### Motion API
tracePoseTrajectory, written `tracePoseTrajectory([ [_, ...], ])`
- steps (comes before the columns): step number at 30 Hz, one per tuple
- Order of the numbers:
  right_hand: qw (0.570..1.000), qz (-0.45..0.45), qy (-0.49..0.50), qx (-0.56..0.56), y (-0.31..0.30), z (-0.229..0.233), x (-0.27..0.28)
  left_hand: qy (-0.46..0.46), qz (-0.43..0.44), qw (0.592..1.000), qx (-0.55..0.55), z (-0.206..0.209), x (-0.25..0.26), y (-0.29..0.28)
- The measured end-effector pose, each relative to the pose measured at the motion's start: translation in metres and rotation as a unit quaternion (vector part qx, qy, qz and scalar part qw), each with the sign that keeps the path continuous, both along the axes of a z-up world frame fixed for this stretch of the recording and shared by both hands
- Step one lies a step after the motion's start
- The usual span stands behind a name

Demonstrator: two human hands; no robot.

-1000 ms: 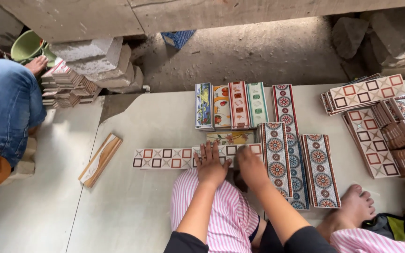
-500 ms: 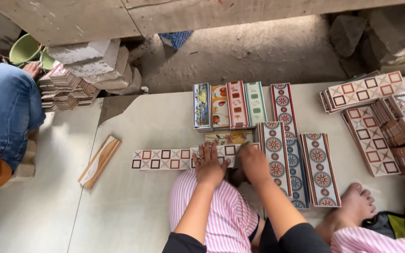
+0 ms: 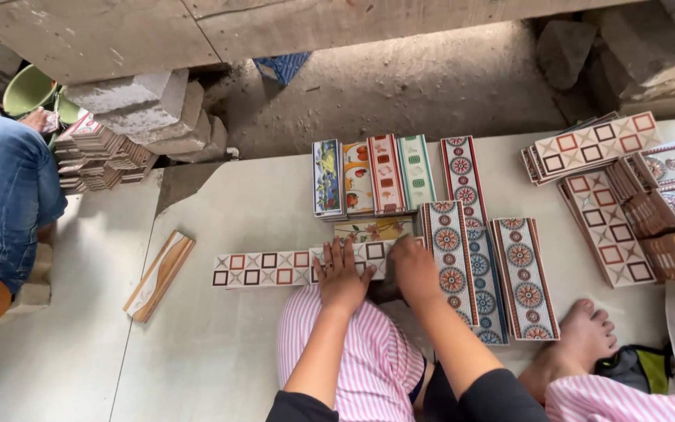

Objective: The person sits on the floor and wipes the surface of rectangular decorative tiles with a cloth. They pick up tiles one by one from a pile, wipe them, and place them back down. Another person is visible in the background performing a similar task.

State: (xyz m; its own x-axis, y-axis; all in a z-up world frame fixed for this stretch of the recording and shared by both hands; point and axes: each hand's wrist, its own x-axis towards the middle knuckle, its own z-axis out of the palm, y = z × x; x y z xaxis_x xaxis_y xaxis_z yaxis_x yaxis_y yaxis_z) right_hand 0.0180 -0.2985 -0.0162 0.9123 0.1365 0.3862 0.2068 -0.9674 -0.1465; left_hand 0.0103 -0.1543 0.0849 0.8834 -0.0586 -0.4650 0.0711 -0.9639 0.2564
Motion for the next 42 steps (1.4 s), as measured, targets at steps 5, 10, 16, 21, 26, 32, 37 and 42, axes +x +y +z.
tracePoseTrajectory([
  [5,0.994,0.095,0.012,-0.052,0.006,0.005,-0.009,0.015,0.003,1.0,0.001,-0.001,0.001,0.001],
  [10,0.999,0.011,0.021,-0.024,0.0,-0.007,0.001,0.02,0.006,1.0,-0.004,0.0,-0.003,0.002],
  [16,0.993,0.114,0.007,-0.016,0.003,0.02,-0.01,0.014,0.001,1.0,0.002,0.003,-0.001,0.0],
  [21,1.0,0.017,0.001,-0.018,-0.011,-0.005,0.005,0.015,0.0,1.0,0.001,0.001,-0.002,0.001],
  [26,0.997,0.075,0.022,0.009,0.014,-0.007,-0.013,0.011,0.004,1.0,0.002,-0.001,-0.001,0.001],
  [32,0.998,-0.011,0.01,-0.069,-0.005,-0.015,0.005,0.016,0.001,1.0,0.0,-0.001,0.0,0.001],
  [37,0.998,-0.029,0.043,-0.04,-0.01,0.002,0.005,0.015,-0.001,1.0,0.01,-0.001,-0.001,0.001],
  [42,0.997,0.068,0.023,0.017,0.018,0.001,-0.011,0.015,-0.004,1.0,0.023,-0.004,-0.001,0.0],
])
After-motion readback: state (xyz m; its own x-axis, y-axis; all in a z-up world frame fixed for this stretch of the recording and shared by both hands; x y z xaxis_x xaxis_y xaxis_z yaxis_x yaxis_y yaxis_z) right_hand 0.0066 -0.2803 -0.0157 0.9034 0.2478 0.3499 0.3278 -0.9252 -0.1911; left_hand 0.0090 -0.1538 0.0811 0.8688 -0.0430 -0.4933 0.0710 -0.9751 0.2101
